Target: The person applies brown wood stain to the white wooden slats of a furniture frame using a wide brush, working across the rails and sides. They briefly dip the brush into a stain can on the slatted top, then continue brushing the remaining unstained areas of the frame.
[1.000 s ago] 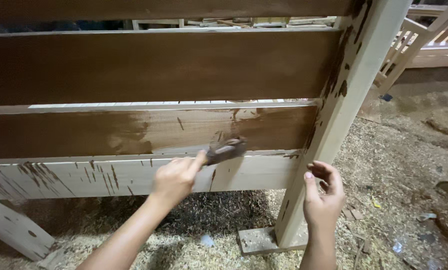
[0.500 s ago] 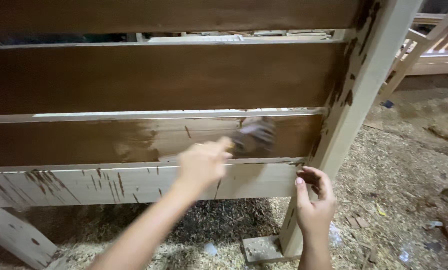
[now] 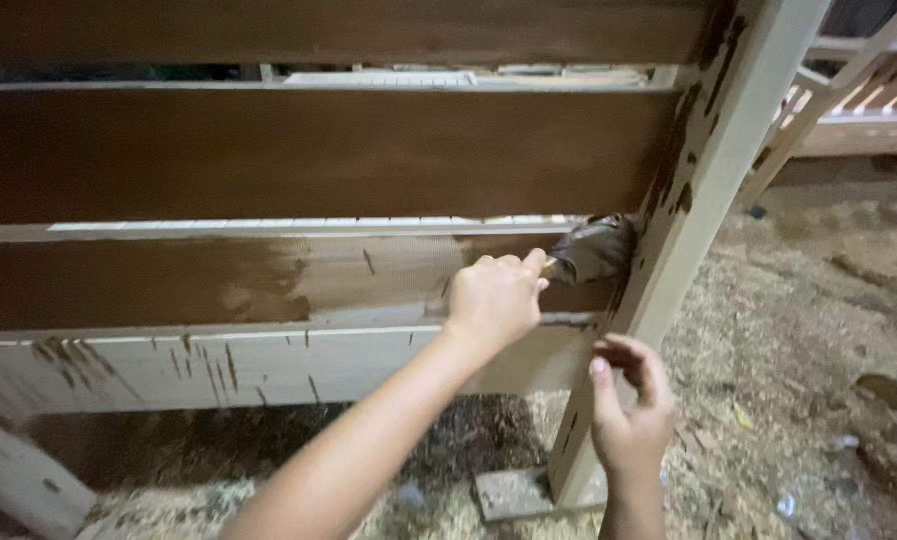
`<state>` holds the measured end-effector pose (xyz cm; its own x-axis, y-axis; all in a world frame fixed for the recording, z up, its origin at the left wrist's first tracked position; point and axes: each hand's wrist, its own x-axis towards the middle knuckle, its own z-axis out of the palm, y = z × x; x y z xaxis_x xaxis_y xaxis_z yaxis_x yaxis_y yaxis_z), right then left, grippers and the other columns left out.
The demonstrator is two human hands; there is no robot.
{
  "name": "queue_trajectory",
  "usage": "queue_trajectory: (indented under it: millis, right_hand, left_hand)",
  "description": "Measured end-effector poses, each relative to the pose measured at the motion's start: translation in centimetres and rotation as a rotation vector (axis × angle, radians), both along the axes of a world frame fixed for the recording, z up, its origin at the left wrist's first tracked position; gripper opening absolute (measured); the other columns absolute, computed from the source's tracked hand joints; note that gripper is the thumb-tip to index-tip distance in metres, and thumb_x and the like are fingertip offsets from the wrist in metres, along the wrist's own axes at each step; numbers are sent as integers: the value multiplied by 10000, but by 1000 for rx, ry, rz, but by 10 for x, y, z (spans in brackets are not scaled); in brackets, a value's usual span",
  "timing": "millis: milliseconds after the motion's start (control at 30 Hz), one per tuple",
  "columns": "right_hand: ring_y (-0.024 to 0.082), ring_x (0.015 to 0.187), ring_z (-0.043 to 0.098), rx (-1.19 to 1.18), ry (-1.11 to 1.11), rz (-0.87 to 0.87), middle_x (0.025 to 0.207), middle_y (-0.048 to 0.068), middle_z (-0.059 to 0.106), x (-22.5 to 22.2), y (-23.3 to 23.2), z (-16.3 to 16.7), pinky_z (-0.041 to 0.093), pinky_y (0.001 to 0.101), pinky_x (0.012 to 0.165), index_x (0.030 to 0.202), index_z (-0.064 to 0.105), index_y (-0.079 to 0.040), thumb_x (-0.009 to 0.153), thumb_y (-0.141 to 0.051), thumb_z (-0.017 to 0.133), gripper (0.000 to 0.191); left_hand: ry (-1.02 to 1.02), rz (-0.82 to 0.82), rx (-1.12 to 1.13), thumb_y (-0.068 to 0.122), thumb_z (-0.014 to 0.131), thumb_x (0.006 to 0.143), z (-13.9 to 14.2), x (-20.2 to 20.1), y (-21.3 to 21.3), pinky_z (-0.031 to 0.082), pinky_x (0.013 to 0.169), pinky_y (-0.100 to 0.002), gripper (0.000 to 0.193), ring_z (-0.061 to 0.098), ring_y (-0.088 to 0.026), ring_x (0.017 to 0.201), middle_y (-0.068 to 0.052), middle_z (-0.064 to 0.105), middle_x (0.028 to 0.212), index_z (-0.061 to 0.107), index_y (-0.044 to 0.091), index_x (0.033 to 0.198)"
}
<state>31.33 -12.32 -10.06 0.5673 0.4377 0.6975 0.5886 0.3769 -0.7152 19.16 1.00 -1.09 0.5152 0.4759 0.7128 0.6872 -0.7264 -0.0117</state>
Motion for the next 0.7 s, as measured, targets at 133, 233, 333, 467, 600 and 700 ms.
queue_trajectory:
  millis: [133, 233, 333, 467, 600, 700]
  right_hand:
    - [159, 1035, 697, 7, 30, -8, 1092, 63, 739, 1, -3, 0, 528, 314, 950, 1184, 666, -38, 945, -60, 666, 240]
    - [166, 1032, 697, -6, 24, -32, 1088, 73, 742, 3, -3, -1, 524, 318, 943, 1185, 669, -33, 940, -56, 675, 246]
    - [166, 1035, 698, -4, 40, -6, 1092, 76, 742, 4, -3, -2, 524, 313, 947, 1191, 660, -29, 942, -60, 673, 251]
    - [170, 1040, 692, 13, 34, 30, 1099, 84, 736, 1, 0, -3, 520, 315, 950, 1192, 655, -21, 943, -53, 664, 251]
    - [176, 1046, 692, 5, 34, 74, 1092, 92, 743, -13, 10, -2, 517, 315, 955, 1194, 661, -13, 949, -46, 661, 247]
    - [176, 1023, 699, 13, 3, 111, 1077, 98, 740, -28, 17, 0, 540, 305, 940, 1190, 668, -15, 939, -50, 664, 253]
  left_hand:
    - [-29, 2, -27, 350, 615, 925, -9, -63, 17, 575, 526, -431, 224, 730, -241, 722, -44, 749, 806, 696, 248, 1108]
    - [-58, 100, -38, 438, 673, 872, -17, -145, 25, 569, 563, -426, 257, 734, -247, 727, -38, 751, 808, 704, 285, 1077]
    - [-129, 221, 113, 382, 663, 886, -29, -219, 21, 559, 546, -402, 355, 731, -247, 721, -31, 769, 909, 713, 274, 1221]
    - [-30, 383, 78, 390, 645, 913, -37, -254, 24, 548, 536, -383, 382, 727, -227, 705, -5, 760, 836, 700, 306, 1282]
    - [-32, 287, 104, 401, 672, 887, -25, -227, 30, 533, 491, -373, 389, 718, -215, 647, -8, 752, 797, 701, 286, 1258]
    - [-110, 23, 176, 366, 686, 905, -17, -159, 32, 534, 496, -386, 239, 716, -212, 659, -12, 744, 774, 706, 243, 1109]
